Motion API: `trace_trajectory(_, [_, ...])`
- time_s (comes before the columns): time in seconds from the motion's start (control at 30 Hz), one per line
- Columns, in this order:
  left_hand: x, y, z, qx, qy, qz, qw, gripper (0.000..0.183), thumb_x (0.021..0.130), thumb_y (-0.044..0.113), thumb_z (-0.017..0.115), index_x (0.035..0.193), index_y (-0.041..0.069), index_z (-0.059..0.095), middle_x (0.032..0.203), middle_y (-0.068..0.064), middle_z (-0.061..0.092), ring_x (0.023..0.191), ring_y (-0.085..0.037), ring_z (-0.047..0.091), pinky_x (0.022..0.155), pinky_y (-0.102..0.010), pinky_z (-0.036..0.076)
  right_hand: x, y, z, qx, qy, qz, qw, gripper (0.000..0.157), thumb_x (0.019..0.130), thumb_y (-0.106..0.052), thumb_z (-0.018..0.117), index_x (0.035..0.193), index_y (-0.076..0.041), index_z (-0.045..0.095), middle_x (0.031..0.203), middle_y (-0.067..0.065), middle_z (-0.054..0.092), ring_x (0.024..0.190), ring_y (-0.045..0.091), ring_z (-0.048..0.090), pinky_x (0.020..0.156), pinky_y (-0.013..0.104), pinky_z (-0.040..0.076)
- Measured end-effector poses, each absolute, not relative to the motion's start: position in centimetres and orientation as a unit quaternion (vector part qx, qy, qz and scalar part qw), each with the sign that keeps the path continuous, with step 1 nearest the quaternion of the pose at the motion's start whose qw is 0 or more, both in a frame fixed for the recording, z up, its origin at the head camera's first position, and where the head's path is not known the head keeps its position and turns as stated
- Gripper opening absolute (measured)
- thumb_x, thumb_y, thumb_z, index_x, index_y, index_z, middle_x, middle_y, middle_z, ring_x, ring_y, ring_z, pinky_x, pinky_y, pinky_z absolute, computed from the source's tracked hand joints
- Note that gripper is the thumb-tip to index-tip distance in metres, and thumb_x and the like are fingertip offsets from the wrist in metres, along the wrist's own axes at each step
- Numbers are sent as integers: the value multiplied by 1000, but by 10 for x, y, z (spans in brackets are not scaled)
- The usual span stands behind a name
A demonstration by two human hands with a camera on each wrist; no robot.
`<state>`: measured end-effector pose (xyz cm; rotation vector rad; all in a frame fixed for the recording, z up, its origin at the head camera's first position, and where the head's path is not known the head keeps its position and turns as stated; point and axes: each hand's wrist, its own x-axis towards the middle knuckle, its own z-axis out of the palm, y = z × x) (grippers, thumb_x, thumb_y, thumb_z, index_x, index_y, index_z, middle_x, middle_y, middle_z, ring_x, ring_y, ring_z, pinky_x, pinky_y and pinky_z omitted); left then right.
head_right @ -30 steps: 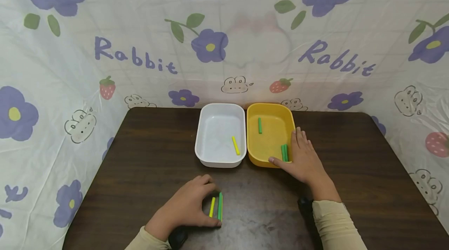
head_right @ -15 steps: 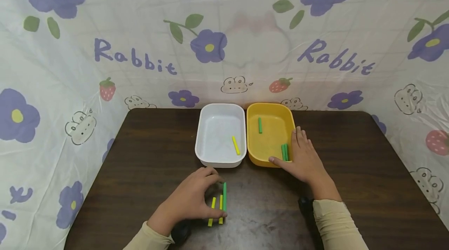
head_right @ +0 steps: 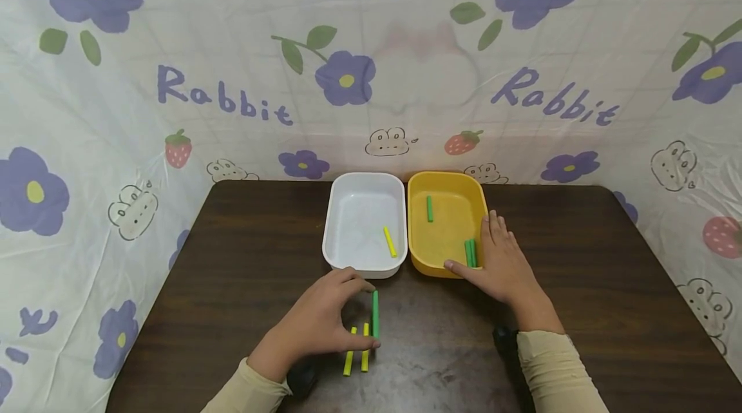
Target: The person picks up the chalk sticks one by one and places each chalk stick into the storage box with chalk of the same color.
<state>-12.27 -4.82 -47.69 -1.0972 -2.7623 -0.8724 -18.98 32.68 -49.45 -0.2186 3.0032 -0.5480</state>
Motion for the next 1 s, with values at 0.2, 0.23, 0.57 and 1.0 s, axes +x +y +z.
trace_trajectory(0.2, [-125,-46,-477,-362,-886,-286,35,72,72,59,93,128,20,72,121,7,66,104,-10,60,90,-32,56,-189,327,-495,-72,981,-177,38,128,93,-80,57,168,1,-7,176,17,-18,164,48,0,129,69,11])
trace_trajectory(0.23, [-126,-46,-478,-364,-885,-286,37,73,72,60,93,129,20,72,122,7,67,105,-10,60,91,-32,56,-189,327,-495,-72,981,-176,38,128,93,-80,57,168,1,-8,176,17,-19,164,48,-1,129,68,11])
trace_trajectory(0.57, [-130,-42,-475,-373,-883,-278,56,75,73,63,91,130,19,70,115,11,63,101,-8,58,90,-30,55,-190,326,-493,-75,982,-166,37,127,93,-80,56,168,2,-7,176,18,-18,164,48,0,129,69,11])
trace_trajectory(1.0, [-136,-36,-475,-372,-878,-295,61,75,75,64,90,135,23,69,115,13,62,98,-7,54,83,-26,51,-189,326,-493,-73,983,-165,43,128,93,-81,55,168,2,-8,176,18,-18,164,48,0,129,69,11])
